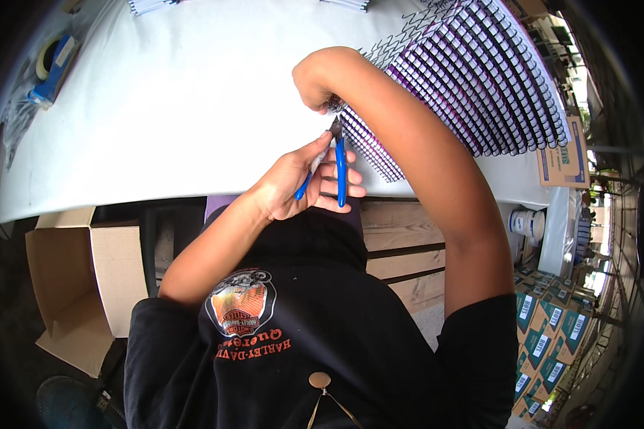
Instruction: The person uses pliers to cut the spiral binding of stacked notebooks on a table. They repeatedly pick up a notebook, cut the spiral, and place it back on the stack. The process is repeated for multiple notebooks.
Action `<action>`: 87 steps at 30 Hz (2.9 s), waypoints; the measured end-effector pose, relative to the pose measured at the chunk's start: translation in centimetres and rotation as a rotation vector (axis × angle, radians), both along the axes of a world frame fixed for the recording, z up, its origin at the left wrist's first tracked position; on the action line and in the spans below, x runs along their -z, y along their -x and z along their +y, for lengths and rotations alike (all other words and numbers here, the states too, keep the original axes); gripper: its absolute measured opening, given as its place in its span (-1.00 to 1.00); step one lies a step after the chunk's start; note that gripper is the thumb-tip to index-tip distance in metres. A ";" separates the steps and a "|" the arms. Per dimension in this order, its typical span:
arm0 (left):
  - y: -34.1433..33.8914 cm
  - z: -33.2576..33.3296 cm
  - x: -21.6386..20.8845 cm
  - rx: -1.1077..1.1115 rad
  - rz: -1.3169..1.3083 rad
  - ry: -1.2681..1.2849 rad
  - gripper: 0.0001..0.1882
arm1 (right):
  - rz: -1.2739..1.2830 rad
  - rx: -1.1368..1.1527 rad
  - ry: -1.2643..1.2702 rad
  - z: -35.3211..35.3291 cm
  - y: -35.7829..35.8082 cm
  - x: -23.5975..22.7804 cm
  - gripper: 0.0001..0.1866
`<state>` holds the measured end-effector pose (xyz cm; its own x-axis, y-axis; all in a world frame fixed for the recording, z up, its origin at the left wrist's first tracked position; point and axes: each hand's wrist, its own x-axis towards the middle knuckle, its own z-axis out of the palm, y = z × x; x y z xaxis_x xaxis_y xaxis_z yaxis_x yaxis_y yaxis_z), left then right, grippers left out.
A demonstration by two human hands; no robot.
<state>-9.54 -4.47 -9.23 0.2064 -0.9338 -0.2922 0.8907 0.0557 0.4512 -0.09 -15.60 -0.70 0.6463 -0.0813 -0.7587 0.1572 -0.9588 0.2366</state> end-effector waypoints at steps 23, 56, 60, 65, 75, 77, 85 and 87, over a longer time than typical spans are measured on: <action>0.2 0.2 -0.6 -0.020 -0.030 0.045 -0.40 | 0.079 -0.057 0.105 0.8 -0.1 -2.1 -0.80; -0.4 -0.6 -0.3 -0.007 0.023 0.193 -0.40 | 0.097 -0.080 -0.014 -0.1 -0.1 -2.5 -0.71; -0.3 0.2 -0.2 0.022 0.068 0.247 -0.39 | 0.061 -0.124 0.015 0.0 -0.1 -3.1 -0.73; 0.1 -0.2 -1.2 0.016 -0.095 0.085 -0.40 | 0.086 -0.071 0.145 0.7 -0.1 -3.2 -0.78; -0.4 -0.6 -1.3 0.004 0.078 0.272 -0.44 | 0.105 -0.254 0.180 1.4 -0.2 -4.6 -0.77; -0.3 -0.4 -1.3 -0.022 -0.039 0.134 -0.46 | 0.083 -0.273 0.187 1.1 -0.3 -4.6 -0.76; -0.6 -1.0 -2.2 -0.014 -0.069 0.151 -0.38 | 0.103 -0.238 0.159 0.4 -0.9 -4.0 -0.76; -0.8 -1.1 -2.2 -0.041 -0.053 0.162 -0.39 | 0.095 -0.240 0.159 0.3 -1.0 -3.8 -0.76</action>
<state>-8.76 -5.56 -7.05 0.2565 -0.9583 -0.1262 0.8615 0.1674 0.4794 0.87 -15.27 3.08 0.5883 -0.0578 -0.8066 0.4033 -0.8436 0.3546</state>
